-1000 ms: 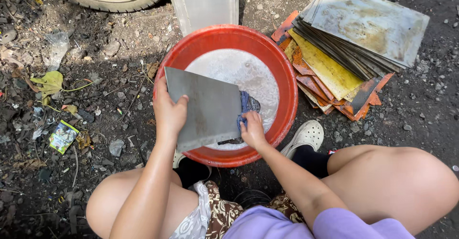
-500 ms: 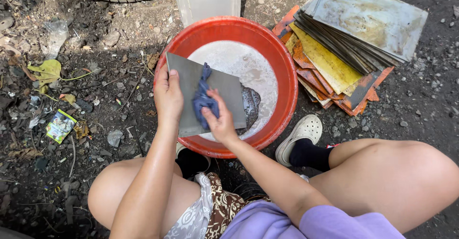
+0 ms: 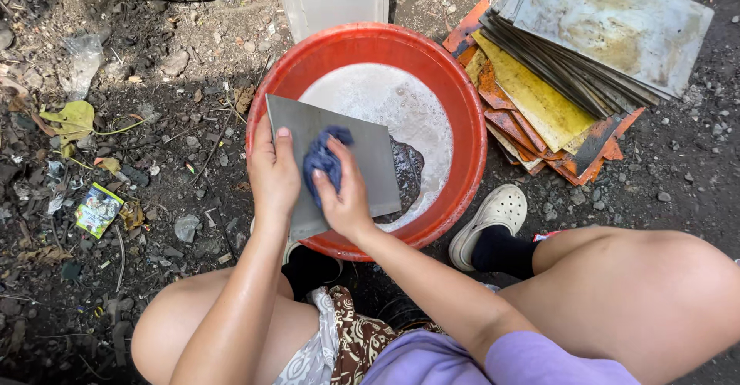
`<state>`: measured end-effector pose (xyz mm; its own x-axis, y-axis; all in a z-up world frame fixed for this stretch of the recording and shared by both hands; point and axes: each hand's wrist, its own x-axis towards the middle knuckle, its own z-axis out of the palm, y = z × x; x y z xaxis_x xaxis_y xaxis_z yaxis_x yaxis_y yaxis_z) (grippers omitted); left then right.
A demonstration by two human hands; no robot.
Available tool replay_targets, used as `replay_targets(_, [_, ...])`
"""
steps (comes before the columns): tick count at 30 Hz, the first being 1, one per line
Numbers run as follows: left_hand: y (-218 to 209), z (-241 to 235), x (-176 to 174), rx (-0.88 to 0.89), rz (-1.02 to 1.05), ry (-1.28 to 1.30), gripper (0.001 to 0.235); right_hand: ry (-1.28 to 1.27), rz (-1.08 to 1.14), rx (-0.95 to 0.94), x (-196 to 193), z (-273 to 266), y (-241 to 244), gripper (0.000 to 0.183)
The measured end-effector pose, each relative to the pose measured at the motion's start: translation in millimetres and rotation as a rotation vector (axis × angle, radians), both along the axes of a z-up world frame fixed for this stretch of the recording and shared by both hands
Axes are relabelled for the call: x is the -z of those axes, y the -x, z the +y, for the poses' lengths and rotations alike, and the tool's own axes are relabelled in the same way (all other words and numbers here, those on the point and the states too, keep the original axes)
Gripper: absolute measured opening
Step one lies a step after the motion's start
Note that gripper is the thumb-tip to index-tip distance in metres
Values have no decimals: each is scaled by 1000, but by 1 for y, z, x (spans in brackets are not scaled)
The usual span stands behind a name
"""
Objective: The person sits on the ground and scrubs rectangular metal sheets with a blue cloth using soapy water from a red basin. They repeatedly dip the cloth, wipe both sides of each sheet, and place cleaned sheets into a stack beside the basin.
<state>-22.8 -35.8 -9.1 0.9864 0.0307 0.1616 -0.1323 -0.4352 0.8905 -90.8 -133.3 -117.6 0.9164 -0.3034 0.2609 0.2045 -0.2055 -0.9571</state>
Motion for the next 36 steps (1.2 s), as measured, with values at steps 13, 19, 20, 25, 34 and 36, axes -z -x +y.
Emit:
replay_targets(13, [-1, 9, 10, -28, 47, -86, 40, 477, 344, 92, 122, -108, -43, 35])
replay_targets(19, [-4, 8, 0, -38, -36, -154, 45, 719, 298, -46, 128, -119, 31, 40])
replay_targets(20, [-7, 6, -5, -35, -12, -184, 44, 742, 314, -89, 129, -122, 33, 40])
replay_targets(25, [-12, -7, -36, -19, 186, -297, 34, 421, 418, 18, 152, -150, 32, 31])
replay_targets(34, [1, -35, -90, 451, -374, -356, 23, -667, 425, 316, 166, -236, 25, 19])
replay_targets(36, [2, -36, -92, 577, -466, -373, 25, -741, 416, 330, 158, -248, 33, 19])
